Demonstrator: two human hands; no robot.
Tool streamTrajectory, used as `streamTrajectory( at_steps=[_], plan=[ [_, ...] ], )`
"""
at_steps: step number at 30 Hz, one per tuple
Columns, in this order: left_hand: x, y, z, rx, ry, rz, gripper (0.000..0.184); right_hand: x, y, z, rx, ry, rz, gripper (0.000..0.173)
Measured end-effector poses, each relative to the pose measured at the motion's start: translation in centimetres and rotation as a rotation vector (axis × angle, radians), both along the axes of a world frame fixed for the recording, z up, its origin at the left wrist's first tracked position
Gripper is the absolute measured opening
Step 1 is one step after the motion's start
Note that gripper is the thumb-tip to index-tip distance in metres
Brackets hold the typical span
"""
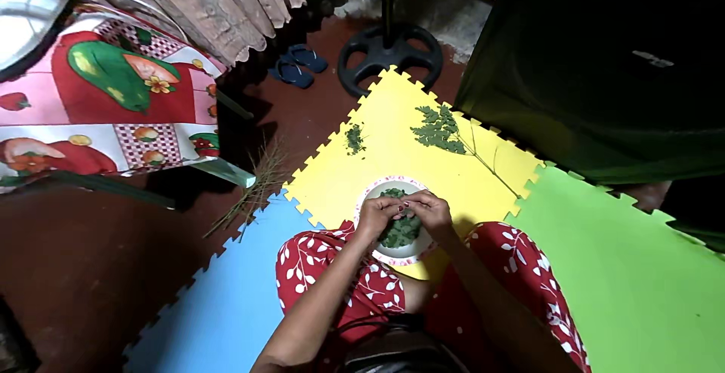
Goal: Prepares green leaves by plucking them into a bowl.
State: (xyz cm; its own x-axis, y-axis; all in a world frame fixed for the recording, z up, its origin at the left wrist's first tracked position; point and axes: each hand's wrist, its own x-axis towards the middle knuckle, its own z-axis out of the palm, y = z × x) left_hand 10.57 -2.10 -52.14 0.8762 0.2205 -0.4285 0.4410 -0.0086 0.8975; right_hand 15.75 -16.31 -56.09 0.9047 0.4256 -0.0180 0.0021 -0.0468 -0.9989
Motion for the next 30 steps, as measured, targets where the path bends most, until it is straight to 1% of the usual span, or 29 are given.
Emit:
streamTrajectory(
  at_steps=[3, 6, 8, 9, 11, 12, 17, 21, 24, 25, 27, 28, 29, 30],
  plan=[
    [0.0, -0.2, 0.1, -0.076, 0.003, 0.091, 0.015, 0.1, 0.3, 0.6, 0.042, 0.189, -0.051, 0.011],
    [0.1, -0.4, -0.3, -0.132, 0.014, 0.151, 0.014, 0.1, 0.0, 0.7, 0.039, 0.232, -0.012, 0.014],
    [0.3, -0.6, -0.6, -0.138, 0.025, 0.199, 0.012, 0.1, -0.1, 0.5, 0.007, 0.162, 0.021, 0.024],
    [0.4, -0.8, -0.7, -0.147, 0.034, 0.222, 0.012, 0.1, -0.1, 0.2, -0.018, 0.087, 0.034, 0.026],
    [0.5, -1.0, -0.7, -0.168, 0.047, 0.241, 0.012, 0.0, 0.0, -0.2, -0.063, -0.036, 0.023, 0.019],
    [0.5, -1.0, -0.8, -0.166, 0.05, 0.236, 0.011, 0.0, 0.0, -0.3, -0.076, -0.044, 0.014, 0.017],
    [0.4, -0.4, -1.2, -0.094, 0.041, 0.145, 0.011, 0.5, -0.1, 0.2, -0.033, 0.168, 0.02, 0.014],
    [0.4, -0.2, -1.1, -0.111, 0.044, 0.168, 0.011, 0.6, 0.0, -0.2, 0.004, 0.23, -0.016, 0.012],
    [0.1, 0.6, -1.8, -0.074, 0.064, 0.182, 0.011, 1.2, -0.5, -0.1, -0.029, 0.312, -0.068, 0.013],
    [0.0, 1.0, -2.3, -0.017, 0.079, 0.152, 0.012, 1.5, -0.7, -0.1, -0.043, 0.346, -0.083, 0.014],
    [-0.3, 1.8, -3.0, 0.181, 0.131, -0.004, 0.016, 2.0, -1.0, -0.1, -0.046, 0.413, -0.098, 0.014],
    [-0.3, 2.1, -3.1, 0.265, 0.157, -0.102, 0.024, 2.0, -1.0, -0.2, -0.045, 0.442, -0.097, 0.014],
    [-0.3, 2.1, -3.0, 0.31, 0.171, -0.182, 0.035, 2.0, -0.9, -0.3, -0.044, 0.464, -0.093, 0.014],
    [-0.2, 1.9, -2.7, 0.321, 0.167, -0.222, 0.047, 2.0, -0.7, -0.3, -0.046, 0.479, -0.082, 0.014]
  ],
)
